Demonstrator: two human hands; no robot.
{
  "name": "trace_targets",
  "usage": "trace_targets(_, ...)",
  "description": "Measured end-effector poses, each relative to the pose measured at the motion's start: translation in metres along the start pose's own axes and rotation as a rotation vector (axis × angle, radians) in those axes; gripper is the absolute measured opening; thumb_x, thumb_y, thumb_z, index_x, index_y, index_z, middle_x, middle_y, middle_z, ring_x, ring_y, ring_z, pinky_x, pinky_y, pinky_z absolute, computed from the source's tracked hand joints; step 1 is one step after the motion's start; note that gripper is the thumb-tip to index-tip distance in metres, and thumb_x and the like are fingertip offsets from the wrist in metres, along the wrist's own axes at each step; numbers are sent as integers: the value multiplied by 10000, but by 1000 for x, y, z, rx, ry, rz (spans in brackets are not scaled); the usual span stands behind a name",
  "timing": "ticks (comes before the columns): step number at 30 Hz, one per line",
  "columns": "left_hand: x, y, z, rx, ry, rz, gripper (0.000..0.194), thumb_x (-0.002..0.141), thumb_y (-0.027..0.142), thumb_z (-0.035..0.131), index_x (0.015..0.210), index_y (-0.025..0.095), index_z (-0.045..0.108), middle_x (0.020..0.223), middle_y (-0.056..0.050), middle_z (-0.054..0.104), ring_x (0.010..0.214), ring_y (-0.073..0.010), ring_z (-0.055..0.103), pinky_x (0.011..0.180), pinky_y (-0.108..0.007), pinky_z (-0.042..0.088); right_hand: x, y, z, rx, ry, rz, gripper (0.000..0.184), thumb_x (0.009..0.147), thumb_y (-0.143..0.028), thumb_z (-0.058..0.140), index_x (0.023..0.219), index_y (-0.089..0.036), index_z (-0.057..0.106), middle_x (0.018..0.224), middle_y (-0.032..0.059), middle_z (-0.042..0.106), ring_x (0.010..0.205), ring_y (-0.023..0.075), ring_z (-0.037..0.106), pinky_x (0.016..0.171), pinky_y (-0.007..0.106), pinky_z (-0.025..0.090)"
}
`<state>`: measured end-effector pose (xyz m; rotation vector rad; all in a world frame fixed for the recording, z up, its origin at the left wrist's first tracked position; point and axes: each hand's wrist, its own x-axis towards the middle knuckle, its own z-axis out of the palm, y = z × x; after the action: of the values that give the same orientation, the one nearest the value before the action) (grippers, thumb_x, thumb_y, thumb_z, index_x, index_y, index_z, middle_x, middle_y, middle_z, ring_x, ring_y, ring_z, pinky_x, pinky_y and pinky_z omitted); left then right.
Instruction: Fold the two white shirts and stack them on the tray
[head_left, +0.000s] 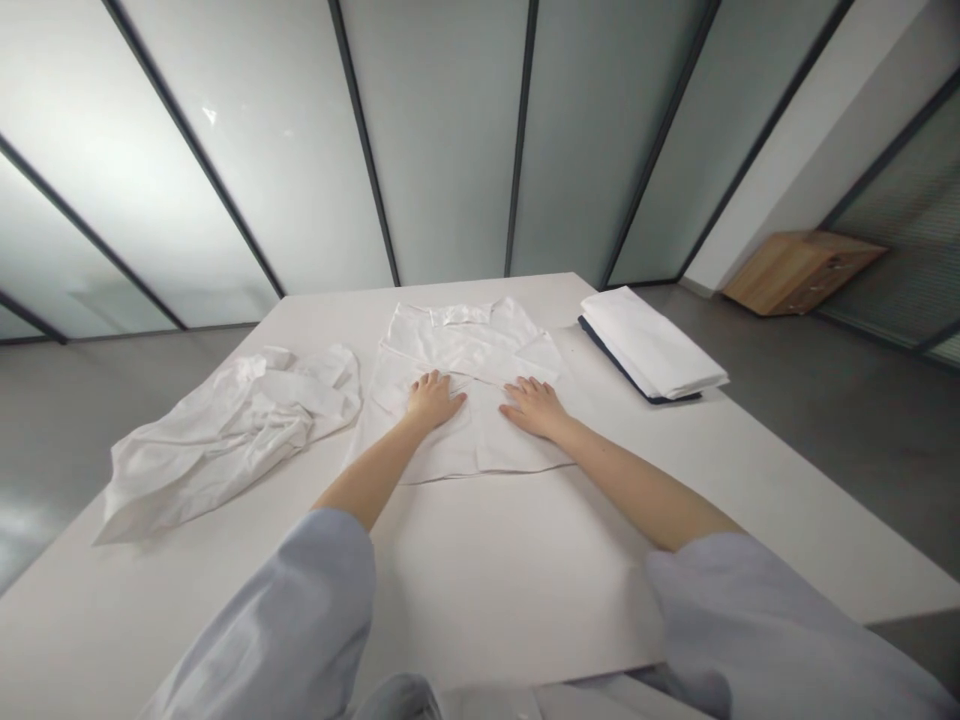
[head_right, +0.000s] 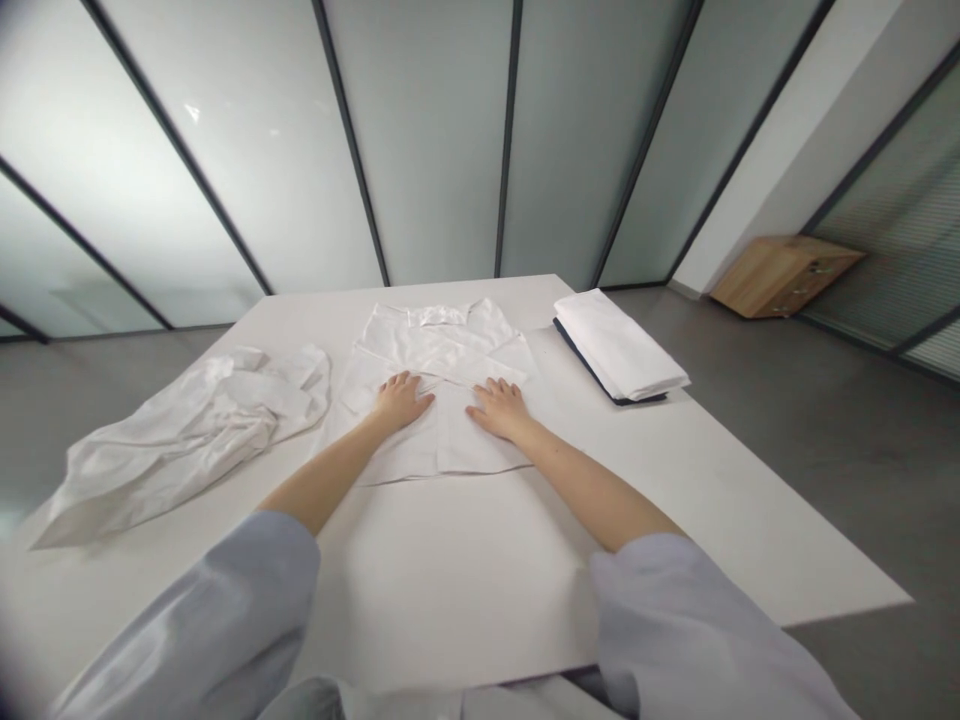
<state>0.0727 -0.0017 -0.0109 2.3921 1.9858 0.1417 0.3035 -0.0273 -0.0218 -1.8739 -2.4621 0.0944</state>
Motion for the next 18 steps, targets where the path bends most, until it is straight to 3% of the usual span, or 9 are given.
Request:
trace_targets(7,-43,-11,6,-29,-15,60,652,906,566,387,1432,180,381,1527,-145,346,1409,-293,297,1127,-423,246,-4,11,4,30,25,-28,599,959,-521,333,1465,-204,380,1550,131,308,1416,298,267,1124,452,222)
trace_targets(18,-52,-22,8,-72,11,102,580,906,516,446,1387,193,459,1519,-119,373,1409,-259,313,1148,-397,247,-5,16,3,74,41,-54,562,955,-475,400,1431,-180,437,1530,128,349,1411,255,293,1129,403,243)
